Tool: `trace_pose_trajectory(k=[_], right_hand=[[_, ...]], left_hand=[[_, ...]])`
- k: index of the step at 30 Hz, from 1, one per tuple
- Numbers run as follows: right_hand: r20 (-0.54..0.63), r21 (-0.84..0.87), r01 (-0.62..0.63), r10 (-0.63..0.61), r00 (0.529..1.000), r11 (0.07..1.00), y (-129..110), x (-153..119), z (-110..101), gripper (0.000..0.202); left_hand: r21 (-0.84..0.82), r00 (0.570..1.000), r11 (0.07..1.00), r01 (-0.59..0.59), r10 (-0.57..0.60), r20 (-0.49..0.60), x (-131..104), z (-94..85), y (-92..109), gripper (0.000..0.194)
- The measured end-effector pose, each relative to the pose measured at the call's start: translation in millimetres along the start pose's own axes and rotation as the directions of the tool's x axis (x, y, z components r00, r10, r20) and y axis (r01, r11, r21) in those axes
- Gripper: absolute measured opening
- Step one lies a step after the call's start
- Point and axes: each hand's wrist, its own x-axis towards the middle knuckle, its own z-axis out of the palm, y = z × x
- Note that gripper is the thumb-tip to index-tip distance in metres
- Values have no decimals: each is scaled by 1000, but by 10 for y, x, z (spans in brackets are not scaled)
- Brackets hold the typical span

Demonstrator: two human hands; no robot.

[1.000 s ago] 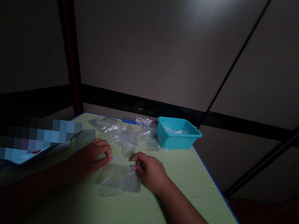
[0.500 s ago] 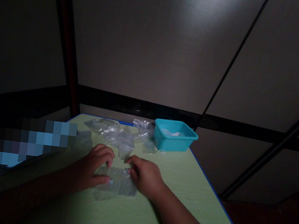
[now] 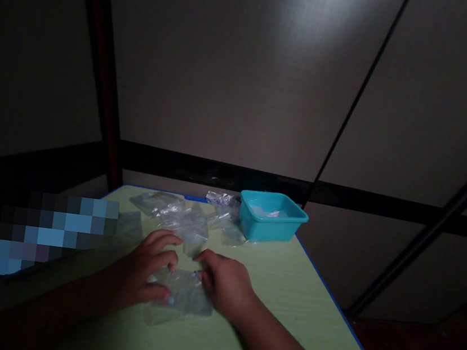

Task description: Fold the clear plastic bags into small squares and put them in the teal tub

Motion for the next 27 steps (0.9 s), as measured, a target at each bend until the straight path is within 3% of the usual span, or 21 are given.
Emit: trace_pose_trajectory(k=[3, 8, 18, 27], right_hand=[[3, -19, -9, 9, 1000, 1000, -9, 1, -2, 27], [29, -30, 28, -27, 999, 999, -23, -3, -35, 26], [59, 212, 105, -120, 991, 972, 89, 15, -123, 27], [56, 193, 104, -117, 992, 976, 114, -2, -101, 29]], left_hand=[[30, 999, 999, -19, 19, -25, 13, 29, -11, 28], [48, 1000, 999, -5, 5, 3, 17, 58, -62, 33], [11, 999, 1000, 12, -12, 37, 4, 32, -70, 38], [-22, 998, 1000, 9, -7, 62, 28, -37, -34, 41]])
